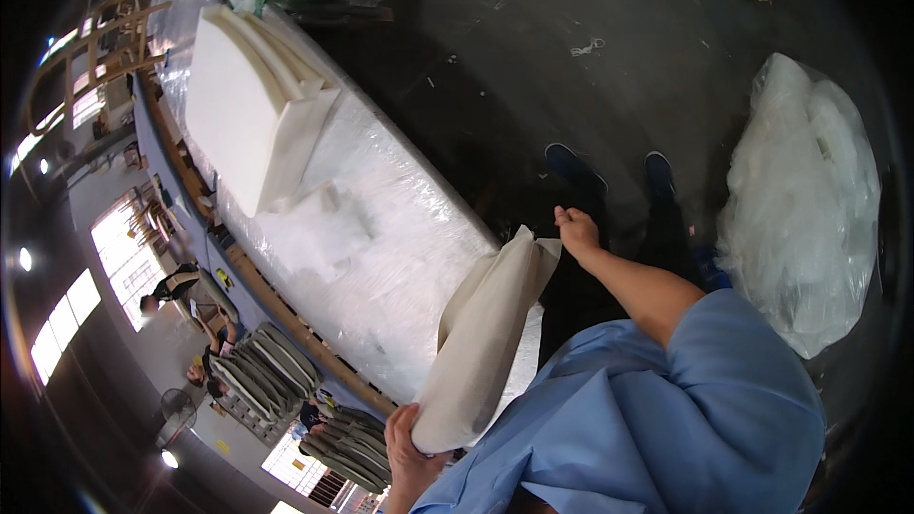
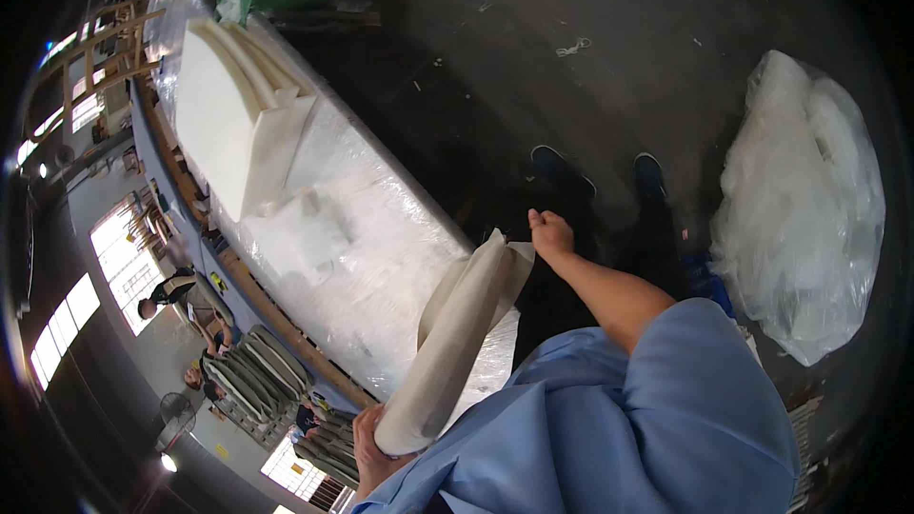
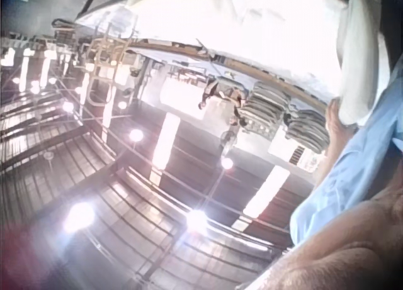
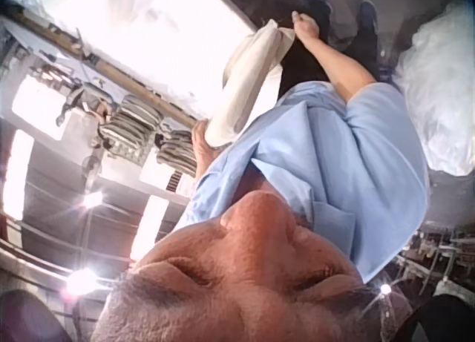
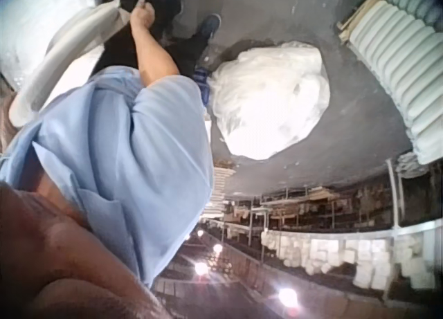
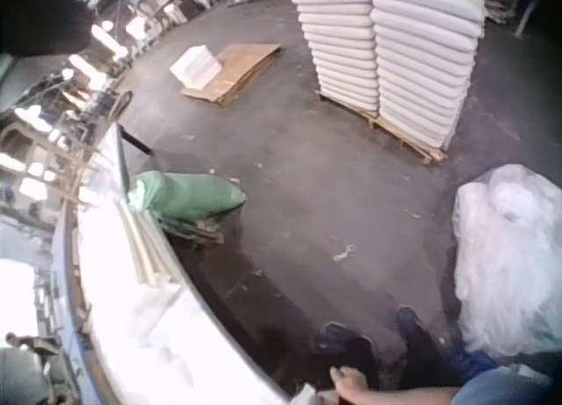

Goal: The person inserts a white foam insert into a fabric pillow cover, adjusts the edges, and smooths the surface. The person repeats this process with multiple pillow covers and foam inserts on a large work table.

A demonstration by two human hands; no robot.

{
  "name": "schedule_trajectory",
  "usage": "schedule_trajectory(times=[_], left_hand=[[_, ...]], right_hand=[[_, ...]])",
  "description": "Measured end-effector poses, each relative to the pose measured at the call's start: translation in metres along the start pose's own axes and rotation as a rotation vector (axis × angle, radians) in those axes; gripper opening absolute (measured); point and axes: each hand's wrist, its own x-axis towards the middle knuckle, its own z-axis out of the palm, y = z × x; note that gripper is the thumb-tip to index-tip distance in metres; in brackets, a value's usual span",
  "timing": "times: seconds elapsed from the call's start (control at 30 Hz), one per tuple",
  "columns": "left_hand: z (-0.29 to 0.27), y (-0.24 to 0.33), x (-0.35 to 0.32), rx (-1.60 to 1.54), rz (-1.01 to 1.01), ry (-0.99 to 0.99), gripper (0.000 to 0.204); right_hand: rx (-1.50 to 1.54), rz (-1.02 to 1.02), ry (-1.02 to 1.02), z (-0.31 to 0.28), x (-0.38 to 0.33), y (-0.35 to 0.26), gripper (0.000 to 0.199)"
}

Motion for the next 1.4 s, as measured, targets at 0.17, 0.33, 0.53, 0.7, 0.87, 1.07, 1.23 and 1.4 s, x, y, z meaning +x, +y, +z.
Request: schedule_trajectory(times=[0.17, 0.33, 0.53, 0.7, 0.87, 1.07, 1.23, 1.4], left_hand=[[0.015, -0.015, 0.003, 0.083, -0.035, 0.266, 0.079], [0.031, -0.002, -0.002, 0.093, -0.061, 0.321, 0.078], [0.054, 0.022, -0.022, 0.091, -0.017, 0.433, 0.079], [0.077, 0.027, -0.038, 0.114, -0.028, 0.511, 0.077], [0.072, 0.035, -0.038, 0.127, -0.005, 0.543, 0.078], [0.08, 0.034, -0.051, 0.051, -0.035, 0.591, 0.073], [0.058, 0.023, -0.04, 0.003, 0.021, 0.613, 0.077], [0.051, -0.003, -0.058, -0.158, -0.023, 0.555, 0.069]], right_hand=[[0.162, -0.261, -0.137, -0.038, -0.029, -0.048, 0.044], [0.609, -0.775, -0.664, -0.073, -0.166, -0.144, 0.033], [0.525, -1.236, -0.727, -0.089, -0.232, -0.146, 0.063], [0.406, -1.166, -0.636, -0.072, -0.208, -0.122, 0.058], [0.233, -0.871, -0.559, -0.038, -0.123, -0.083, 0.057], [0.192, -0.691, -0.655, -0.006, -0.084, -0.056, 0.058], [0.183, -0.59, -0.733, -0.004, -0.065, -0.07, 0.055], [-0.134, -0.398, -0.858, -0.022, -0.084, -0.1, 0.045]])
